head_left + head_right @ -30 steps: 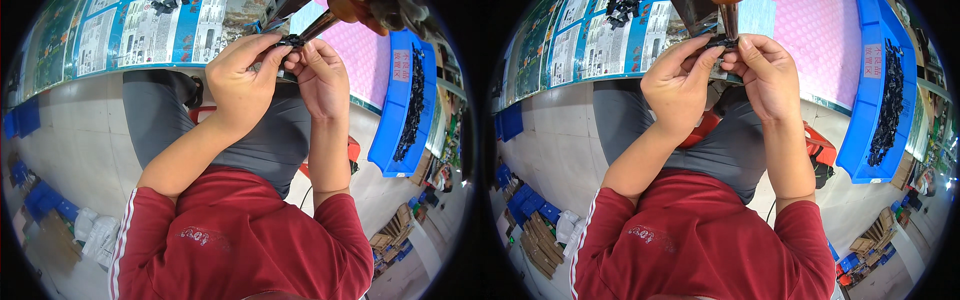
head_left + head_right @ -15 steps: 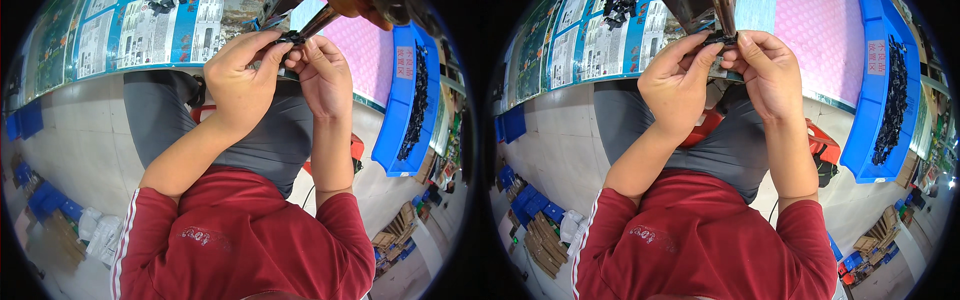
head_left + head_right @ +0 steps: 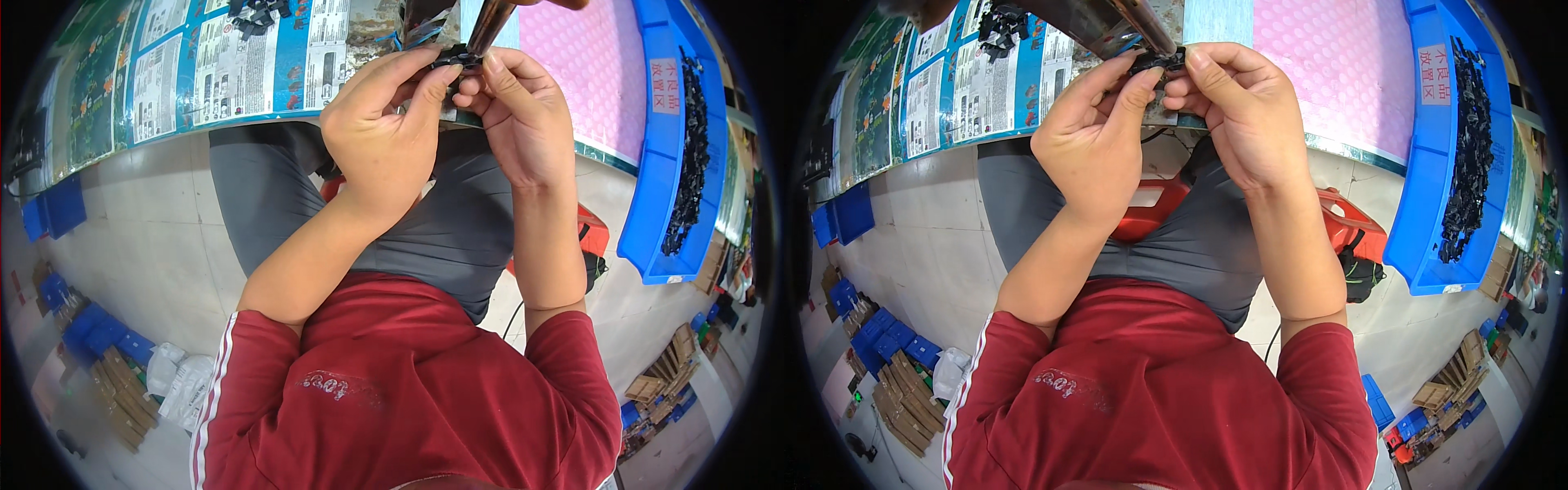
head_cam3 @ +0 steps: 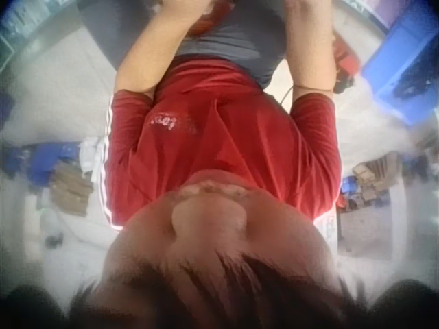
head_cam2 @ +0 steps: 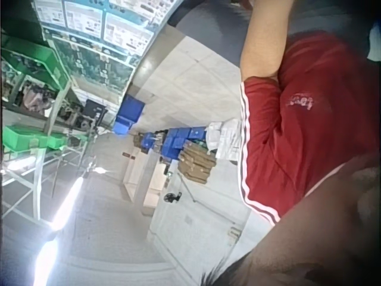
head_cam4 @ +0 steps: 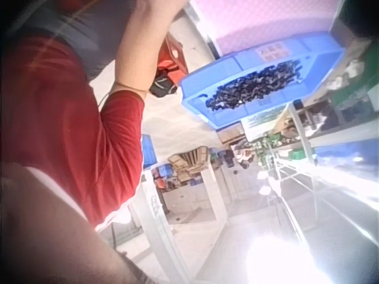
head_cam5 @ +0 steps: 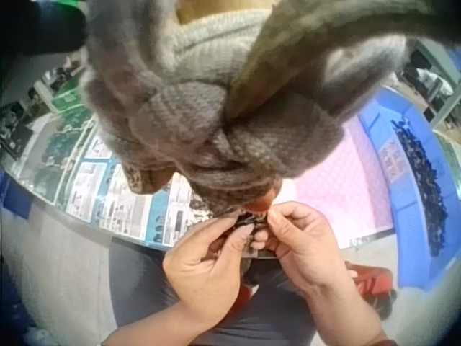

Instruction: The person assembles small black plastic components by hand using a workbench fixture.

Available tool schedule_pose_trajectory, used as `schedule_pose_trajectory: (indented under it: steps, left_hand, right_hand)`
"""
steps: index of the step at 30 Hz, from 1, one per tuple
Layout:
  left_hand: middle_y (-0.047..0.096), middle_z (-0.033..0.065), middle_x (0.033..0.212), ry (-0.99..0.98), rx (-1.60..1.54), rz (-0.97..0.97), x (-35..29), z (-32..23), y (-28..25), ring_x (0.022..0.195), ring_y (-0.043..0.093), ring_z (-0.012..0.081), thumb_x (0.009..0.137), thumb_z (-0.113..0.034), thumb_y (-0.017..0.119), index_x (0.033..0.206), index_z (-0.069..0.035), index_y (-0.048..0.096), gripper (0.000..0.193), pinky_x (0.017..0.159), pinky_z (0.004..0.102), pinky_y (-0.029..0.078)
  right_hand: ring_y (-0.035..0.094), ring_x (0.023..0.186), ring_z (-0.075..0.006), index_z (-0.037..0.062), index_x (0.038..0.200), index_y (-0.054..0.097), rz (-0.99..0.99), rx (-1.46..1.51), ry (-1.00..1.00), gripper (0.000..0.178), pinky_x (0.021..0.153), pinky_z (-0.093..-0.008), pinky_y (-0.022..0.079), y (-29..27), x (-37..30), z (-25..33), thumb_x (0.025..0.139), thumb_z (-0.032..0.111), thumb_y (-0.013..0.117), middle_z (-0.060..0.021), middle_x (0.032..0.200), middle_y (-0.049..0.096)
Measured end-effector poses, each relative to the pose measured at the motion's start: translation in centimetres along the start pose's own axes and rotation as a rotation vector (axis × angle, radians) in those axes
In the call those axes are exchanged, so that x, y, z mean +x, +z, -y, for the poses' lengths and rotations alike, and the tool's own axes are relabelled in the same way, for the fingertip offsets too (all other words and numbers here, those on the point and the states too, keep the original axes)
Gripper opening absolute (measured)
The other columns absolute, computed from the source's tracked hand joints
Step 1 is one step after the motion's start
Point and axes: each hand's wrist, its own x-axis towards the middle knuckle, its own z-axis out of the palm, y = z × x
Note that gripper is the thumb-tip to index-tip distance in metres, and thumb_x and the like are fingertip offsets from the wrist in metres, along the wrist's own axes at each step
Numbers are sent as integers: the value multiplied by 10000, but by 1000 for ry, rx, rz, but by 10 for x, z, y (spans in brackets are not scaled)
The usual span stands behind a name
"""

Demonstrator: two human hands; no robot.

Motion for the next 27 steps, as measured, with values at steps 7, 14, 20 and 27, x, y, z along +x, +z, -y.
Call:
schedule_pose_trajectory:
  steps: [7,14,20,27]
  left_hand:
    - [713,114,884,6,2,-4,0,1,0,729,685,130,812,35,754,972,53,720,164,637,234,558]
    - [713,113,884,13,-1,20,0,2,-2,737,694,134,811,45,750,967,54,720,159,640,235,565]
    - [710,118,888,-2,27,26,0,4,-4,739,701,142,810,41,754,967,51,718,161,637,237,571]
    - [706,112,945,-29,32,126,-5,1,-12,813,669,116,861,72,707,1087,89,678,229,718,217,550]
  right_hand:
    - [681,785,-191,-42,1046,643,7,-9,-8,170,763,-322,577,0,0,-1,973,110,616,-126,891,688]
    - [682,791,-193,-45,1054,636,3,-19,-16,177,774,-323,578,0,0,-1,977,112,610,-131,897,688]
    - [680,804,-184,-56,1062,626,-56,-92,4,189,789,-312,579,6,-2,-2,982,114,603,-127,912,682]
    - [673,823,-159,-57,1079,622,-87,-179,15,204,798,-289,574,9,-9,-3,984,123,603,-109,906,674]
